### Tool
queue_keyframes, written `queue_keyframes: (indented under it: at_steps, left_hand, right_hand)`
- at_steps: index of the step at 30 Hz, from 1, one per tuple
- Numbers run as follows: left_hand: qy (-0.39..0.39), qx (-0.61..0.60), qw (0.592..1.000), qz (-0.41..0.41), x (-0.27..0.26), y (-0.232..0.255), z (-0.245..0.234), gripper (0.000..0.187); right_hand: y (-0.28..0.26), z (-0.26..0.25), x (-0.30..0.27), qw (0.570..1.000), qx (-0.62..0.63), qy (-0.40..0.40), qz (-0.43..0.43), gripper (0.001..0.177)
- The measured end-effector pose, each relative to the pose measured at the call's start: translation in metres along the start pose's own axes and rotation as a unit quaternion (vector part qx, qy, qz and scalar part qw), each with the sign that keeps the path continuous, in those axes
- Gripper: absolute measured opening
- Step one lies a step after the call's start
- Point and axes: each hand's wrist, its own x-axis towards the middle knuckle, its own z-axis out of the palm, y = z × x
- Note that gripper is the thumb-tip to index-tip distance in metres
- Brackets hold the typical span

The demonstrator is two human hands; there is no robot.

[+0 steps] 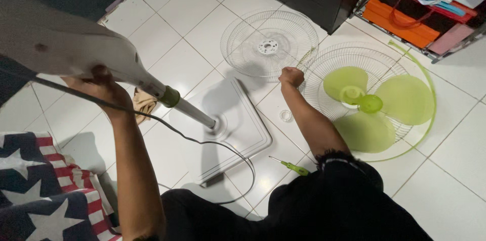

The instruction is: The person assembles a standing fan by attaching the motor head to the pole, securing it with a screwdriver, and then installing the front grille and fan blades. The person uses a green screwdriver to tighten the mounting nut and aligns the components by hand.

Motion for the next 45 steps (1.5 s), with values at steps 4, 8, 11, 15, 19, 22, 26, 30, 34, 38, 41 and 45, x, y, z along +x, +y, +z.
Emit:
queue_keyframes:
  at_steps: [4, 8, 11, 15, 19, 22, 26, 30, 34, 38, 41, 45]
  left_hand:
    - [-0.032, -0.107, 0.993, -0.046, -0.003, 0.045, 0.013, 0.097]
    - [0.095, 0.050, 0.993, 0.054, -0.022, 0.102, 0.027, 0.078]
    - [0.160, 0.084, 0.984, -0.010, -0.063, 0.143, 0.032, 0.069]
    - [0.012, 0.022, 1.000, -0.005, -0.138, 0.188, 0.061, 0.062]
    - [-0.061, 0.144, 0.987, -0.039, -0.192, 0.218, 0.071, 0.075]
    - [0.040, 0.235, 0.964, 0.116, -0.206, 0.231, 0.052, 0.086]
    - [-0.085, 0.024, 0.991, -0.102, -0.225, 0.250, 0.053, 0.087]
    - [-0.209, -0.217, 0.810, -0.504, -0.210, 0.237, 0.083, 0.096]
    - [-0.279, -0.290, 0.686, -0.606, -0.203, 0.236, 0.104, 0.074]
    - [-0.262, -0.255, 0.746, -0.556, -0.220, 0.250, 0.115, 0.049]
    - [-0.222, -0.285, 0.772, -0.523, -0.229, 0.261, 0.110, 0.040]
    - [-0.166, -0.294, 0.806, -0.487, -0.225, 0.273, 0.092, 0.038]
  right_hand:
    - [-0.025, -0.030, -0.011, 0.998, 0.049, -0.043, 0.011, 0.004]
    - [-0.037, -0.066, -0.030, 0.996, 0.069, -0.048, -0.019, 0.009]
    - [-0.041, -0.097, -0.046, 0.992, 0.091, -0.076, -0.035, 0.009]
    - [-0.056, -0.149, -0.065, 0.986, 0.102, -0.118, -0.054, 0.011]
    - [-0.073, -0.249, -0.082, 0.975, 0.105, -0.174, -0.090, 0.009]
    - [-0.091, -0.331, -0.106, 0.972, 0.101, -0.170, -0.124, 0.016]
    - [-0.124, -0.413, -0.145, 0.971, 0.071, -0.150, -0.170, 0.027]
    - [-0.156, -0.482, -0.192, 0.966, 0.035, -0.134, -0.217, 0.030]
    - [-0.174, -0.530, -0.233, 0.963, -0.057, -0.109, -0.242, 0.031]
    - [-0.174, -0.548, -0.252, 0.950, -0.030, -0.126, -0.285, 0.031]
    - [-0.165, -0.551, -0.254, 0.950, -0.024, -0.109, -0.293, 0.033]
    - [-0.154, -0.541, -0.249, 0.954, 0.051, -0.099, -0.279, 0.038]
